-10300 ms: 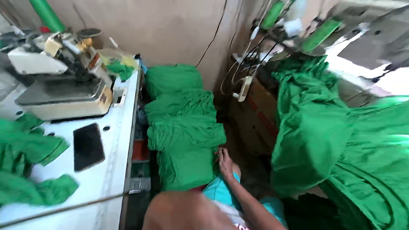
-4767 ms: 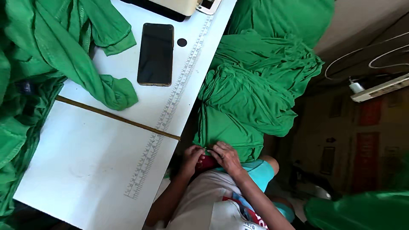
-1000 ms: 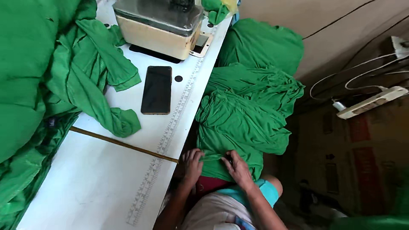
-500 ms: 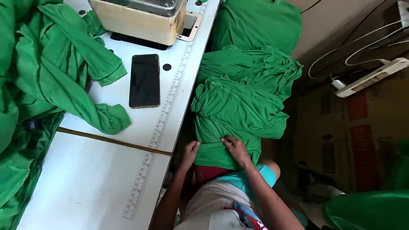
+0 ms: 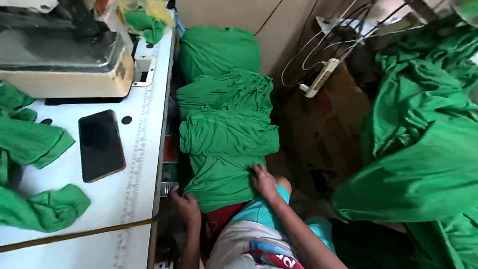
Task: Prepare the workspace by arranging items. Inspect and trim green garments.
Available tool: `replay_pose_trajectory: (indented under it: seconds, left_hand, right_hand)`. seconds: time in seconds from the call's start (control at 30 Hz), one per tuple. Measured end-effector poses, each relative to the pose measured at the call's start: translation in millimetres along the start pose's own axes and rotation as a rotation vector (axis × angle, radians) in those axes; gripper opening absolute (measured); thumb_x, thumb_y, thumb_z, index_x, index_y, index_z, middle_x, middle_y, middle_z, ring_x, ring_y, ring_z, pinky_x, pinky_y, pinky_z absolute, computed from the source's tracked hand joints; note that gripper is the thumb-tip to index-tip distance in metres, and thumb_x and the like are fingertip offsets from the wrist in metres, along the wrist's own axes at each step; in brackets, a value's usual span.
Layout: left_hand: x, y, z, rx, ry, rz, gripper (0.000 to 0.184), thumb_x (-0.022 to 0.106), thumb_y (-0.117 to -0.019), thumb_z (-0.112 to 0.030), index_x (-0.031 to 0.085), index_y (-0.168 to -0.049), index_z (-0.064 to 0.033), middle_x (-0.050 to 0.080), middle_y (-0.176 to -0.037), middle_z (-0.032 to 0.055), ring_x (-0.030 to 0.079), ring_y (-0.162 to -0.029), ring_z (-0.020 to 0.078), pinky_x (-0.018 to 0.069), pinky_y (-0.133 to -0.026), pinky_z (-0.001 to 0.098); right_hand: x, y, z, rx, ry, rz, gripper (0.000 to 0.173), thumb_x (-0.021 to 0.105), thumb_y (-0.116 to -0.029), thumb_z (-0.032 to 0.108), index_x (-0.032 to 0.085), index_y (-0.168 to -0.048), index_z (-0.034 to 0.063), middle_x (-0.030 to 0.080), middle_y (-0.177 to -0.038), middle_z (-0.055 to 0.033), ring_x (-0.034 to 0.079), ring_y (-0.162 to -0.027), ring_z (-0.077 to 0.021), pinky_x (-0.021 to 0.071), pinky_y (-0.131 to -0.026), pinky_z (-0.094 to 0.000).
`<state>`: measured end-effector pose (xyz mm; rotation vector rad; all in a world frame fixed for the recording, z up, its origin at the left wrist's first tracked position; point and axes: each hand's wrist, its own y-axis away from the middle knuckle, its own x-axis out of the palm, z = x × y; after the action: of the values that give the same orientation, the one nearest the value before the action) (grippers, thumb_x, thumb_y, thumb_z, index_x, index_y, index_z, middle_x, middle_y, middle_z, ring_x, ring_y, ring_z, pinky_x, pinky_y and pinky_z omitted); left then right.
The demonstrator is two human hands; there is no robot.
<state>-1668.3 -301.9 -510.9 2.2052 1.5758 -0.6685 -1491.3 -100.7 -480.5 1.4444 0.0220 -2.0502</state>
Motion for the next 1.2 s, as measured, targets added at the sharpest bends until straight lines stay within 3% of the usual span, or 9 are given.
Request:
replay_pose_trajectory:
  seconds: [0.2,0.3,0.43,0.53,0.7,0.83,0.93,1.03,1.2]
  left_hand:
    - [65,18,-80,0.568,-0.146,0.633,0.06,0.075,-0.0902,-0.028,0.057,-0.142,-0.0032,0.043,-0.158,0.0163,0.033,-0.15,0.0383,0.0288,-0.117,0.0633]
    - [93,13,-94,0.717,-0.188,0.632,0.029,0.058,-0.1036,-0.024,0.074,-0.118,-0.0041,0.064,-0.139,0.0101,0.054,-0.137,0.0299,0.0311,-0.117,0.0579]
    - [85,-6,-98,0.698,-0.025,0.326,0.027,0.054,-0.1031,-0.016,0.078,-0.106,-0.0052,0.074,-0.122,0.0092,0.065,-0.122,0.0289,0.0356,-0.113,0.058]
    - [65,-31,-79,0.48,-0.014,0.219,0.028,0.053,-0.1045,-0.017,0.076,-0.109,-0.0024,0.072,-0.121,0.0133,0.063,-0.122,0.0313,0.0349,-0.113,0.0588]
    - [60,-31,-67,0.315,-0.39,0.262,0.027,0.056,-0.1005,-0.011,0.07,-0.123,-0.0081,0.052,-0.151,0.015,0.041,-0.144,0.0392,0.0263,-0.114,0.0667]
    - [82,-2,-107,0.552,-0.242,0.605,0.046,0.061,-0.099,-0.015,0.054,-0.142,-0.0005,0.046,-0.155,0.0173,0.059,-0.127,0.0324,0.0502,-0.103,0.0491]
    - [113,13,-130,0.618,-0.174,0.922,0.069,0.07,-0.0956,-0.024,0.041,-0.155,-0.0049,0.048,-0.153,0.0175,0.062,-0.123,0.0313,0.051,-0.103,0.0484]
    - [124,8,-142,0.572,-0.239,0.956,0.036,0.051,-0.106,-0.015,0.06,-0.138,-0.0008,0.066,-0.131,0.0206,0.066,-0.118,0.0342,0.0495,-0.106,0.0507]
    - [103,-31,-133,0.527,-0.106,0.566,0.029,0.051,-0.1033,-0.004,0.068,-0.126,0.0034,0.07,-0.122,0.0217,0.072,-0.105,0.0319,0.0565,-0.097,0.0455]
  right_hand:
    - [4,16,-11,-0.263,-0.385,-0.227,0.026,0.053,-0.1004,0.005,0.064,-0.122,-0.0051,0.071,-0.109,-0.0215,0.07,-0.1,-0.0339,0.0559,-0.09,-0.0519]
    - [6,17,-22,-0.218,-0.334,-0.195,0.027,0.056,-0.1013,0.01,0.065,-0.123,-0.0033,0.071,-0.112,-0.0205,0.071,-0.101,-0.035,0.0555,-0.09,-0.0535]
    - [-9,16,-33,0.081,-0.027,-0.077,0.035,0.057,-0.1007,0.014,0.061,-0.135,0.0075,0.063,-0.136,-0.0176,0.07,-0.107,-0.0398,0.0554,-0.09,-0.0609]
    - [-20,11,-51,0.246,-0.042,-0.138,0.036,0.052,-0.1046,0.024,0.059,-0.138,0.0131,0.066,-0.132,-0.0152,0.069,-0.109,-0.039,0.055,-0.089,-0.0623]
    - [-30,7,-55,-0.01,-0.231,-0.348,0.031,0.05,-0.1069,0.02,0.059,-0.133,0.0041,0.071,-0.115,-0.0194,0.071,-0.103,-0.0376,0.0561,-0.09,-0.0569]
    - [-30,4,-43,-0.144,-0.334,-0.358,0.032,0.051,-0.1072,0.02,0.061,-0.128,-0.0026,0.07,-0.115,-0.0204,0.07,-0.107,-0.0329,0.0545,-0.097,-0.0496]
    - [-27,0,-37,-0.21,-0.317,-0.348,0.031,0.059,-0.1029,0.019,0.063,-0.122,-0.0052,0.071,-0.11,-0.0218,0.07,-0.102,-0.0352,0.0556,-0.093,-0.0523]
    - [-38,6,-34,-0.118,-0.141,-0.266,0.03,0.062,-0.0995,0.012,0.063,-0.127,-0.0012,0.068,-0.122,-0.0219,0.07,-0.106,-0.0386,0.0553,-0.092,-0.0561]
    - [-47,1,-57,0.172,-0.024,-0.214,0.047,0.065,-0.0914,0.002,0.058,-0.138,0.0051,0.058,-0.14,-0.0226,0.067,-0.11,-0.0457,0.0535,-0.087,-0.0643]
